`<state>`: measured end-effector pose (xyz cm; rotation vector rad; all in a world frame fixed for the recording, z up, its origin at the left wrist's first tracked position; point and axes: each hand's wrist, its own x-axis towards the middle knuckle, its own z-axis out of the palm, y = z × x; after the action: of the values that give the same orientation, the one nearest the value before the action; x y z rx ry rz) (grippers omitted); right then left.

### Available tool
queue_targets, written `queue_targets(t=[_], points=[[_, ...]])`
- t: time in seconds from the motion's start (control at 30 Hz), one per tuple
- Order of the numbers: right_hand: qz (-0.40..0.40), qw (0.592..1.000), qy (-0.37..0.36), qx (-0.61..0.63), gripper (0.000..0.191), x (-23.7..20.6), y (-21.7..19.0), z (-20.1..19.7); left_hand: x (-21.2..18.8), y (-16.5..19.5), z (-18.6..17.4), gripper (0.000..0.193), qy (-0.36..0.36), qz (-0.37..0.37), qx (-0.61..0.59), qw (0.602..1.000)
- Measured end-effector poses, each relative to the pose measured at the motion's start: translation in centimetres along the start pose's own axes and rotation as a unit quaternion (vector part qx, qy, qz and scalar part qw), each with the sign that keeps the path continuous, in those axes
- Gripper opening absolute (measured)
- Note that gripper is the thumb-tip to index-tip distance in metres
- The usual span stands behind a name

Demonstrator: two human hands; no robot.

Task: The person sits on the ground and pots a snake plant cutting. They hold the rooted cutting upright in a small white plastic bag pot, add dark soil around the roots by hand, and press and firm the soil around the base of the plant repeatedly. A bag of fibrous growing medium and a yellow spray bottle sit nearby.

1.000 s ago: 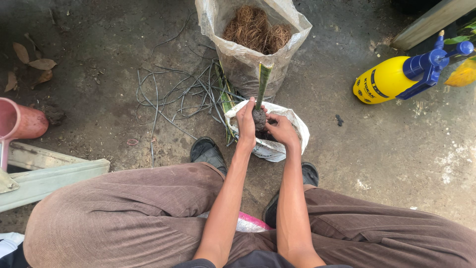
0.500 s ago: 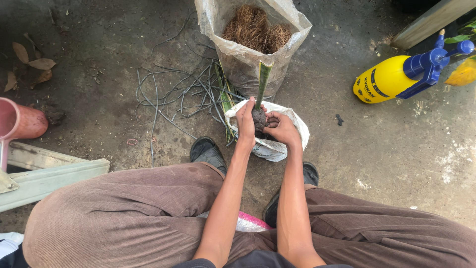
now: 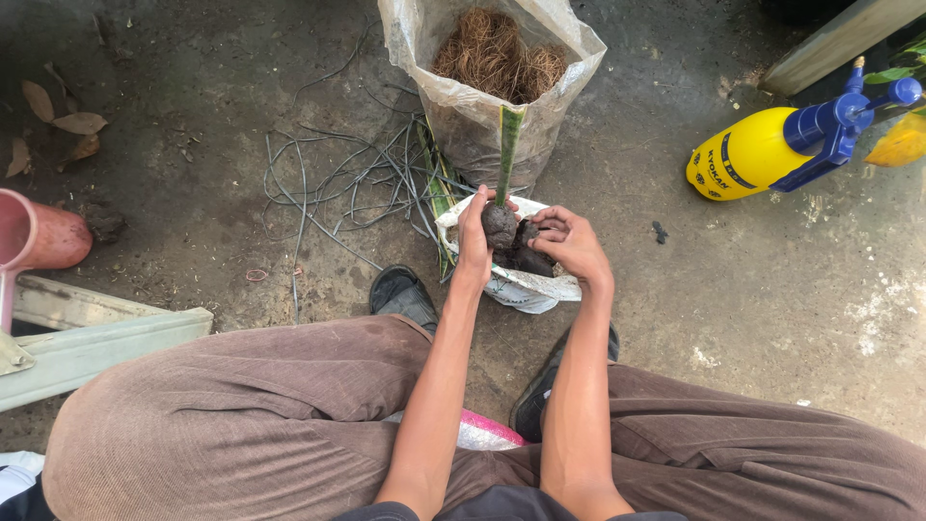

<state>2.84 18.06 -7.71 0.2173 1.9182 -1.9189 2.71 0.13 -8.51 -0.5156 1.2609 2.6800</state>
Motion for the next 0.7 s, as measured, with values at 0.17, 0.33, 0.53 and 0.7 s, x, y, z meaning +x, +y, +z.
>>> queue_targets(t=[0.17,0.33,0.53,0.7], points=[[-0.024,1.000,0.008,0.015,0.035,-1.1,-2.2,-0.4,0.2,-0.5,-0.3,0.038,-0.009,-0.003,-0.012,1.000],[-0.070,0.997,-0.017,-0.022,0.035,-1.8,-4.4,0.5,0.2,-1.3,-0.2,0.030,-0.012,0.027,-0.014,0.999],[-0.077,0.995,-0.012,-0.054,0.034,-2.1,-6.1,2.2,-0.1,-2.0,0.5,0.025,-0.027,0.076,-0.042,0.996],[-0.093,0.990,0.012,-0.100,0.034,-2.3,-6.7,2.8,-0.1,-2.1,0.6,0.025,-0.021,0.079,-0.048,0.995]])
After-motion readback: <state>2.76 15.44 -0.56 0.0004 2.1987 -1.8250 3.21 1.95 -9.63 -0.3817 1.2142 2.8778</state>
